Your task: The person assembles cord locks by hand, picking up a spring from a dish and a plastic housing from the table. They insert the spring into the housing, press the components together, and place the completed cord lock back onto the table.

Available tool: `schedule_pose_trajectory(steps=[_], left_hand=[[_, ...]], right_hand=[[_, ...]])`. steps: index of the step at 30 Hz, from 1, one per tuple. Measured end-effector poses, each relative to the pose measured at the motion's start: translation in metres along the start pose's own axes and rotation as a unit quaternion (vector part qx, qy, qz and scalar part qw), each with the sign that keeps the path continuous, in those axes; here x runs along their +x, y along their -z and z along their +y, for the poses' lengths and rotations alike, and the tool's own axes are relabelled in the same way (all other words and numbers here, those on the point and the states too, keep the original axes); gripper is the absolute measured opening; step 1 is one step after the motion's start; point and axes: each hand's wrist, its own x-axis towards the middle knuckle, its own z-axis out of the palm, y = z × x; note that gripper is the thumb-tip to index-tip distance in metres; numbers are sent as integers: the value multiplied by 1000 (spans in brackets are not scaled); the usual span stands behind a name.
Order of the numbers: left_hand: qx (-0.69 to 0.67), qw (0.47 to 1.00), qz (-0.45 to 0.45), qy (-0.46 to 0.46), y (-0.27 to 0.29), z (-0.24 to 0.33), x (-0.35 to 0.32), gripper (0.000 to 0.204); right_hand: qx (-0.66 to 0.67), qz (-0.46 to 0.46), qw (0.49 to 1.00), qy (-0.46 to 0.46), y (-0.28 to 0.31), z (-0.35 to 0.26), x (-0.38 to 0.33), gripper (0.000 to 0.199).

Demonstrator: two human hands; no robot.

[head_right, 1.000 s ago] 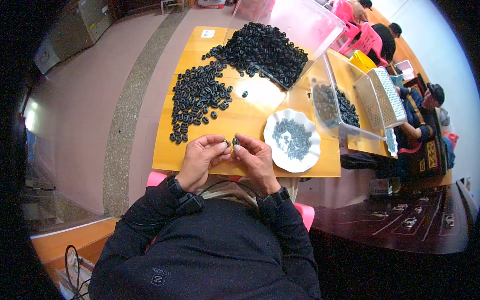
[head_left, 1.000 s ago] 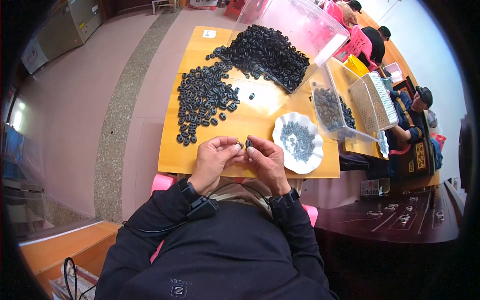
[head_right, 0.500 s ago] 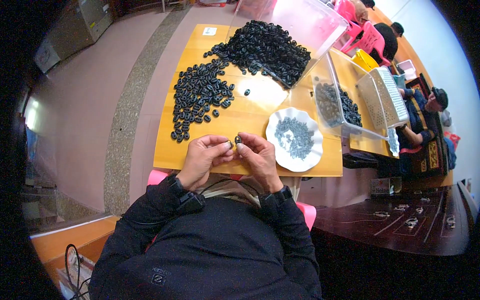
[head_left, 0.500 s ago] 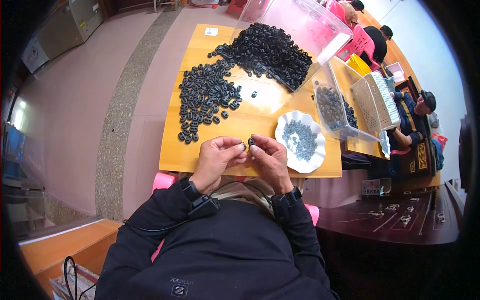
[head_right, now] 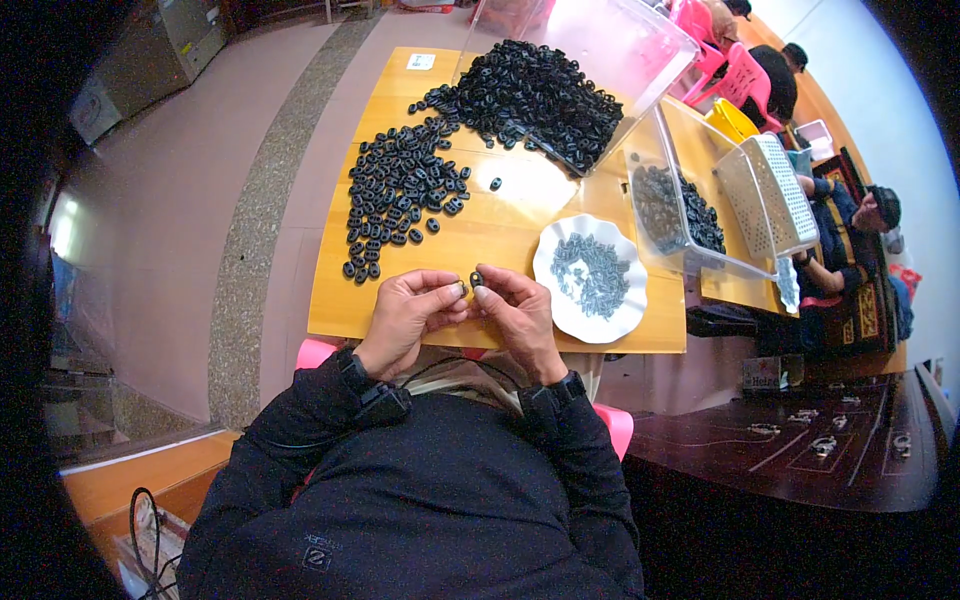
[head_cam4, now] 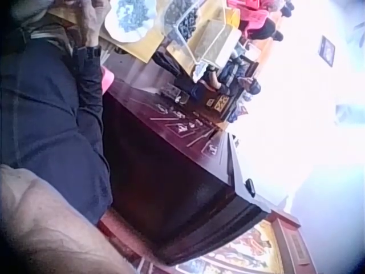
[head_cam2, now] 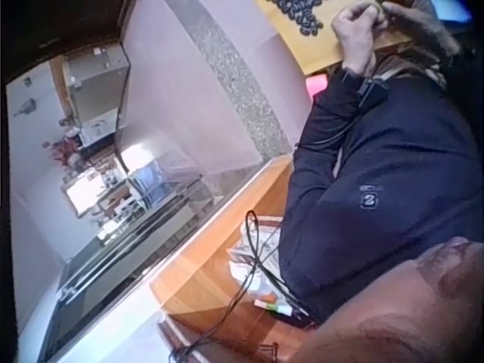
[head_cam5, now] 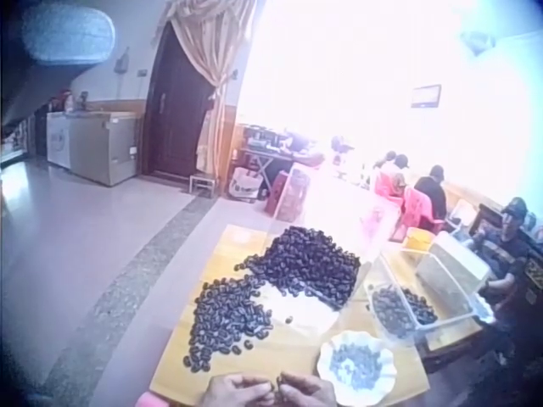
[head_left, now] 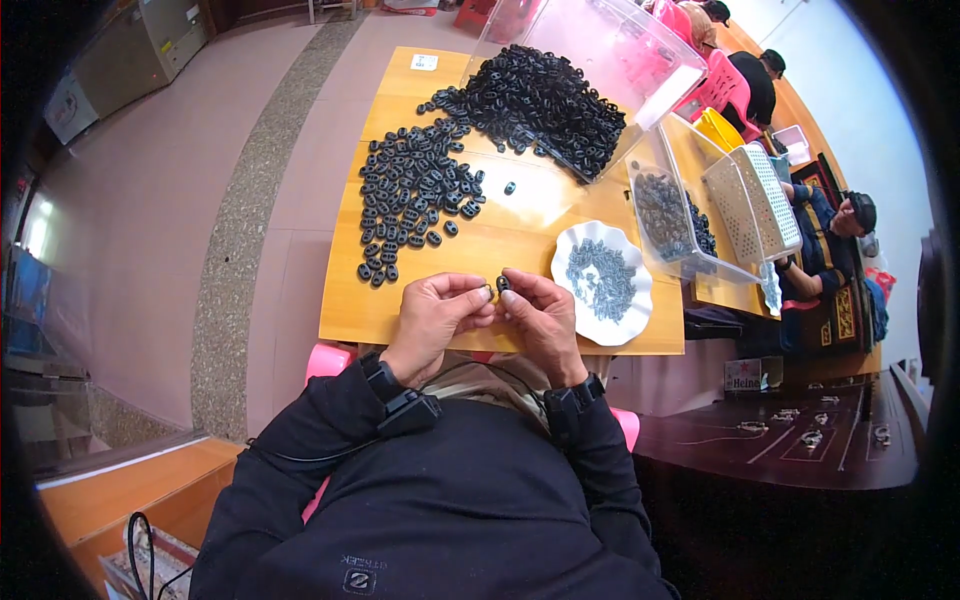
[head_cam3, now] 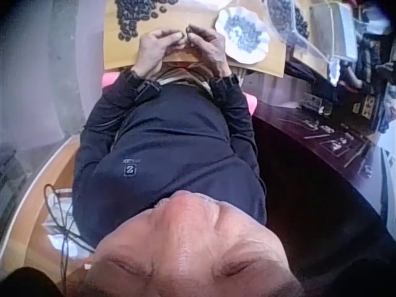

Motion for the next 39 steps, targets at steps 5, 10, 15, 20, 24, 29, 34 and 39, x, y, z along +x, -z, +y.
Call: schedule_pose_trajectory(steps=[5,10,15,20,24,29,34,39], left_hand=[[1,1000,0,2,0,0,0,14],[7,1000,-3,3,-1,1,-1,14],[5,1000,-5,2,-1,-1,0,14],[12,1000,-13,2,1,-2,1,14],[12,999,-34,5,1,-3,0,13],[7,998,-60,17,0,-1,0,13],[26,997,-74,29,-1,0,1,13],[49,995,-82,5,-4,1,3,13]], right_hand=[[-11,-9,1000,1,1,1,1,28],[-7,-35,999,5,5,3,1,27],[-15,-37,999,-4,4,0,0,27],[-17,-37,999,-12,5,-1,-1,26],[14,-52,998,-21,7,-4,-2,26],[34,-78,996,-26,11,-6,-3,25],[41,-87,995,-28,9,-9,-6,23],[47,-95,994,-29,12,-9,-5,24]])
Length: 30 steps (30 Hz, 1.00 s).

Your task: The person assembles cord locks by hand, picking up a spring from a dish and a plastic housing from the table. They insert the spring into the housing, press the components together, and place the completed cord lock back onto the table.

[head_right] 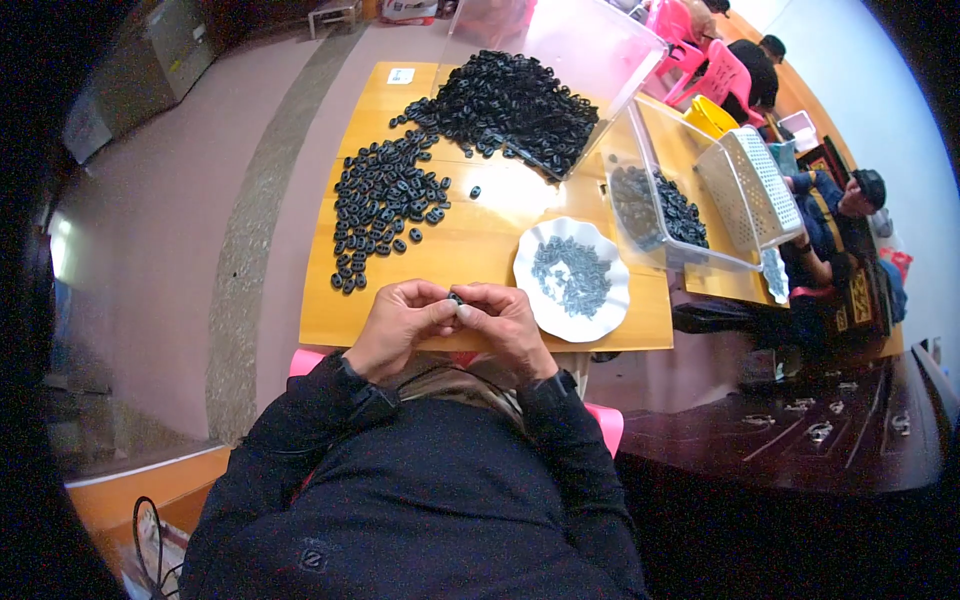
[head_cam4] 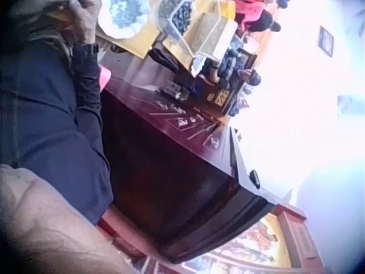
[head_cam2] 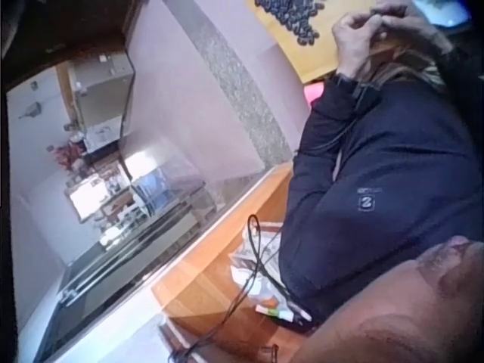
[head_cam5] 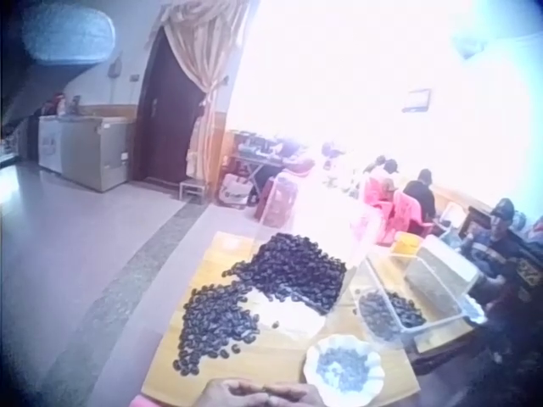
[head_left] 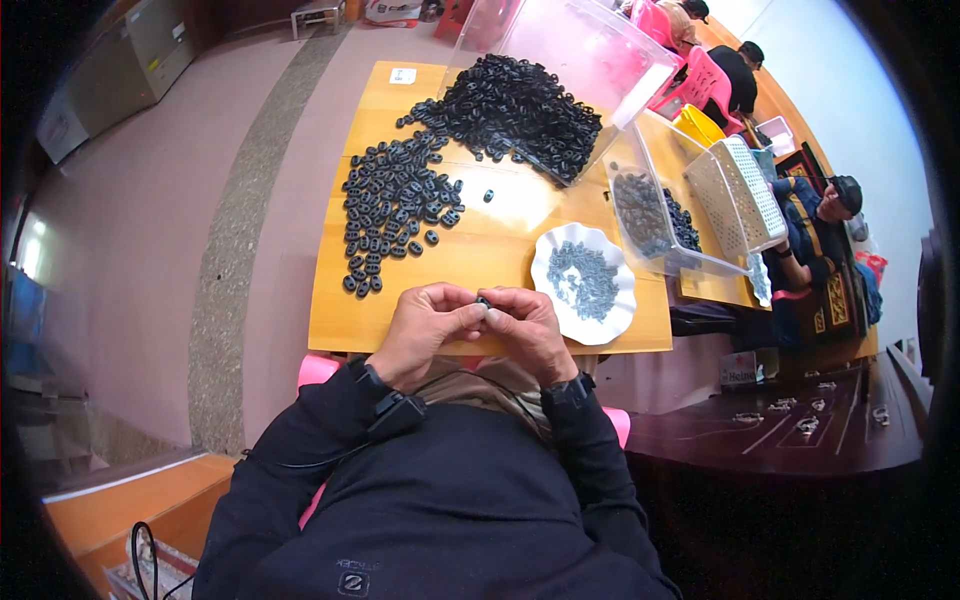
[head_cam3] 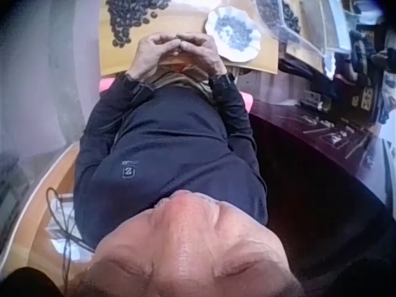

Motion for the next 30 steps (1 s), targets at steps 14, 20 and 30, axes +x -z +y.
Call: schedule_pose_trajectory(steps=[14,20,30], left_hand=[[-39,997,71,-16,4,4,-6,13],[-72,989,117,-61,0,7,0,12],[-78,965,203,-145,11,8,0,14]], right_hand=[[-346,230,862,291,23,-114,-20,26],[-663,403,551,306,104,-190,-29,24],[-525,33,830,184,-29,-26,12,19]])
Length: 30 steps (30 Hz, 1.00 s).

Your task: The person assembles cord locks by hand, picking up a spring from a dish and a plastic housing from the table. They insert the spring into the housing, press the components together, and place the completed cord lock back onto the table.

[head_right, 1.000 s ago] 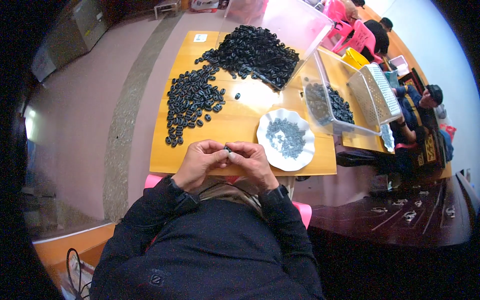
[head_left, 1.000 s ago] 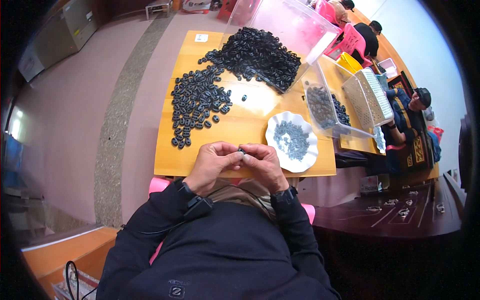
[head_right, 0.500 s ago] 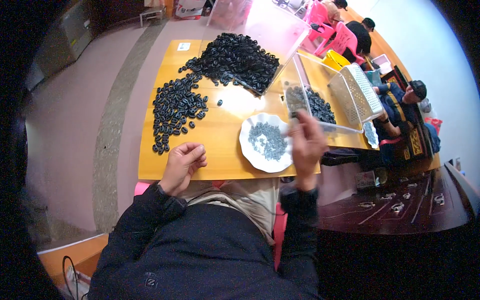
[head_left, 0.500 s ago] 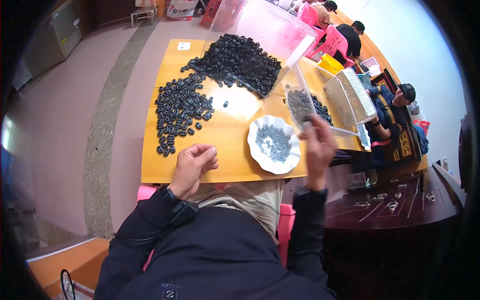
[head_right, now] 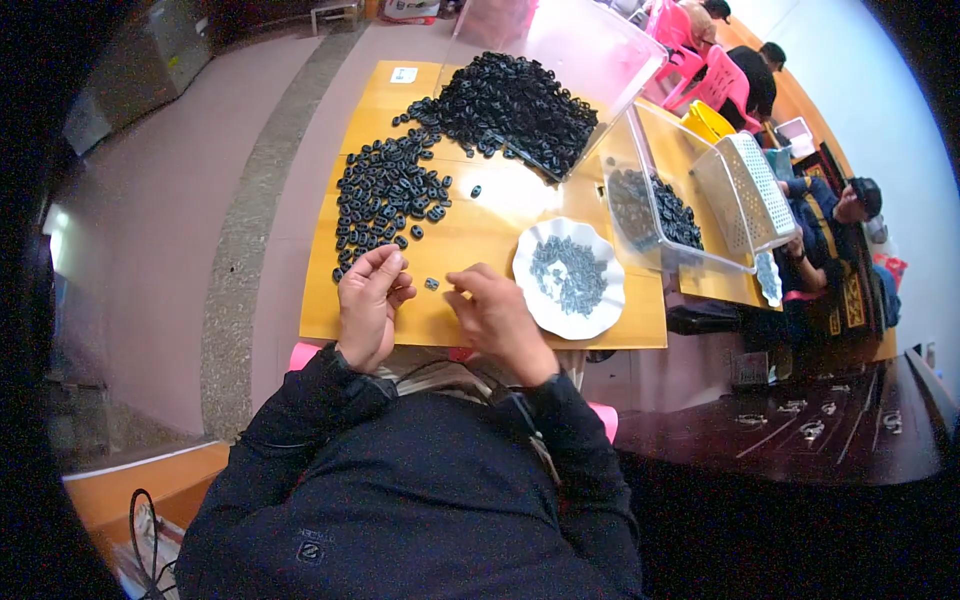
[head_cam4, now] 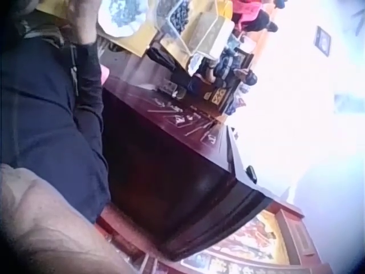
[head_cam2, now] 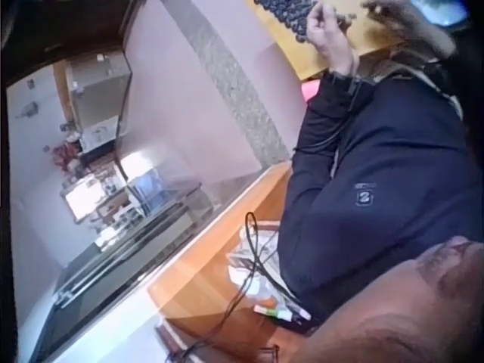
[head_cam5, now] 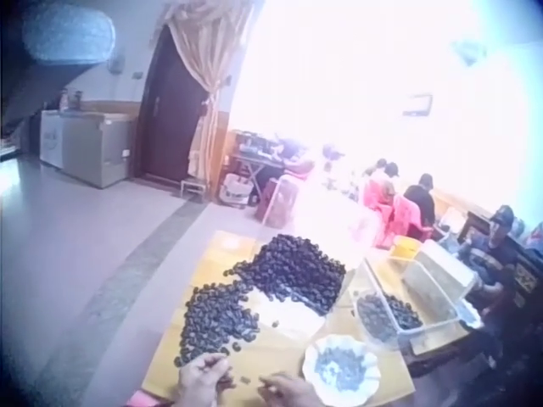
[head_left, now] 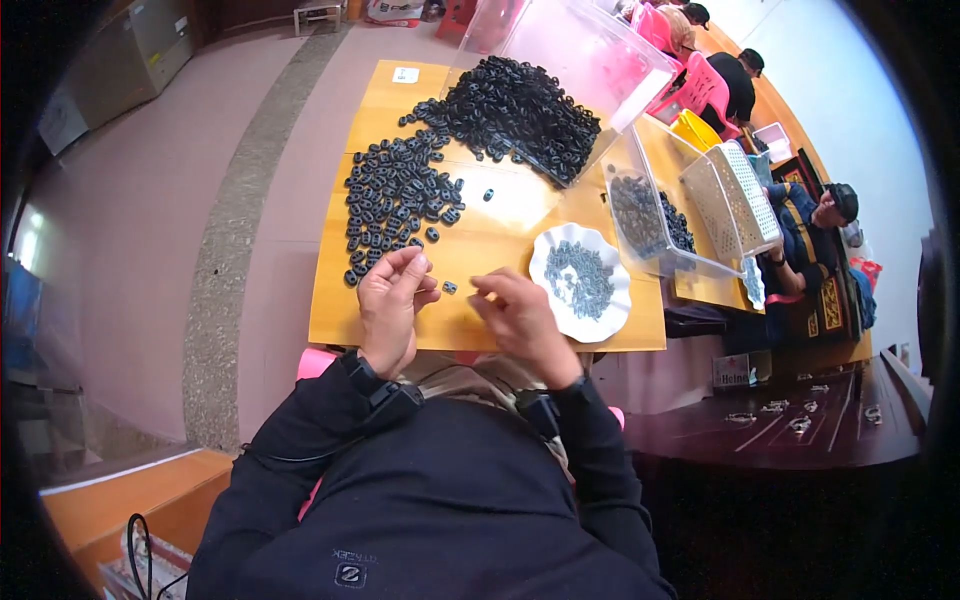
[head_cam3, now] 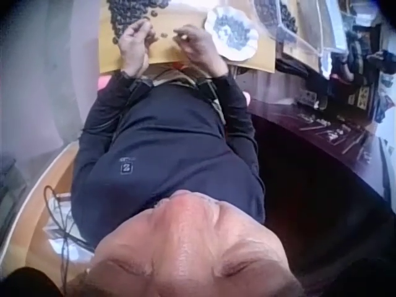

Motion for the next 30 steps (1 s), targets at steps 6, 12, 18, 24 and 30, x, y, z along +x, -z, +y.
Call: schedule_pose_trajectory(steps=[6,12,18,24,30], left_hand=[[-9,1000,-14,5,1,-1,0,16],[-2,999,-36,18,2,-4,2,18],[90,989,-106,51,-4,-8,-4,20],[79,980,-156,97,-11,-3,-13,16],[50,978,-166,119,-9,-4,-13,13]], right_hand=[[-191,-61,980,-4,-29,-2,13,15],[-259,-68,963,27,-33,8,9,8],[144,12,980,-141,-20,7,0,12],[320,20,929,-187,-11,-1,-9,18],[143,50,983,-102,19,16,-18,8]])
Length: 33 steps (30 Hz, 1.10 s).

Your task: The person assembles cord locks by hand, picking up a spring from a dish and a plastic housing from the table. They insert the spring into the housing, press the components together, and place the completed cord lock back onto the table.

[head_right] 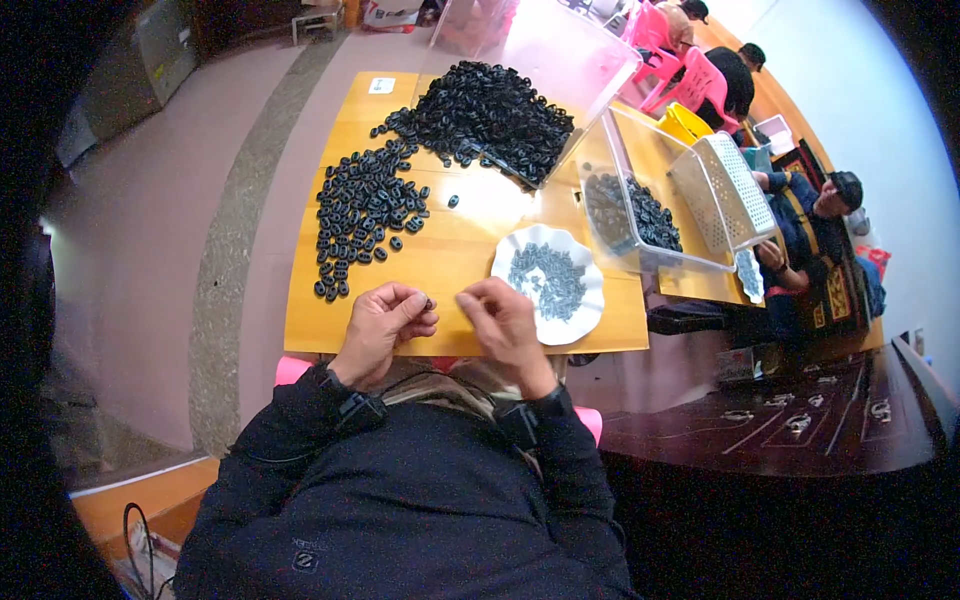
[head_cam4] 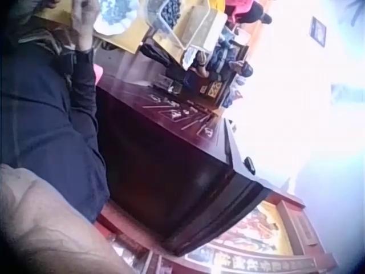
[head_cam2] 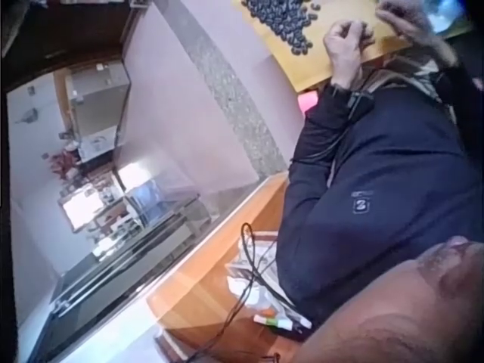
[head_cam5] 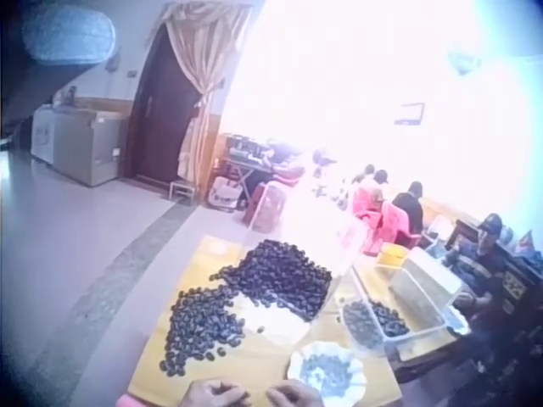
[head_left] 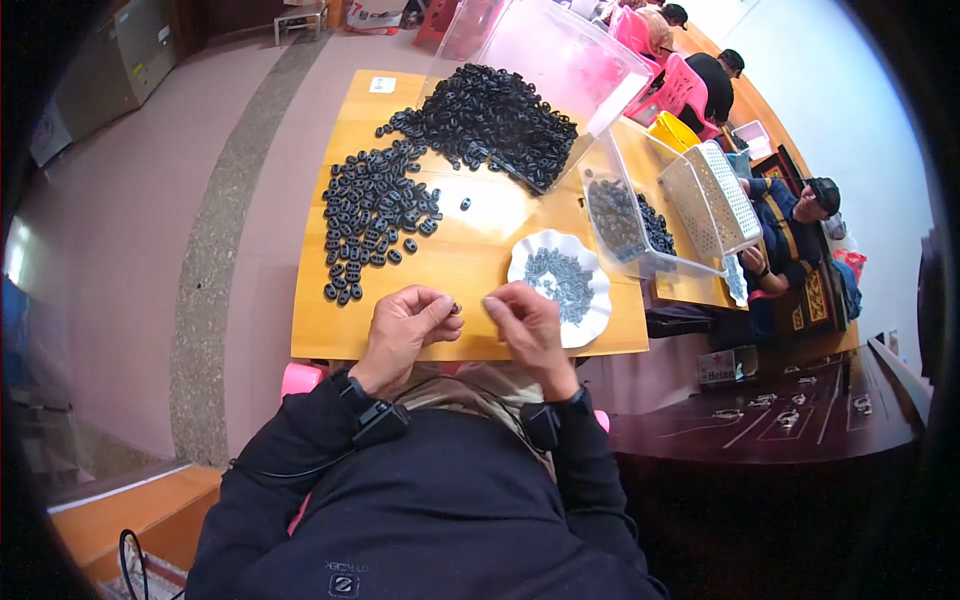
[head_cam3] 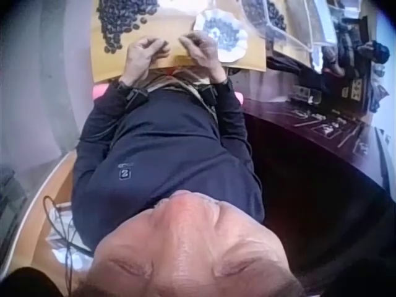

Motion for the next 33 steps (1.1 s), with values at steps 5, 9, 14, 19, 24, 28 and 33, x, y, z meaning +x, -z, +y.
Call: schedule_pose_trajectory(steps=[5,9,14,19,24,28,33], left_hand=[[-15,1000,6,2,2,-4,2,12],[-6,1000,19,7,-1,-5,1,11],[-7,1000,23,9,-1,-6,1,13],[-6,1000,23,15,1,-7,1,12],[-8,1000,21,18,1,-7,1,13],[-10,1000,19,18,1,-7,1,13],[-6,1000,20,14,1,-8,1,13]], right_hand=[[-285,63,955,57,53,14,2,13],[-368,66,927,13,57,18,1,15],[-388,53,920,-1,56,26,3,13],[-391,54,919,-4,54,26,3,10],[-395,52,917,10,53,29,4,9],[-389,49,920,15,55,28,5,7],[-378,44,925,29,56,28,7,6]])
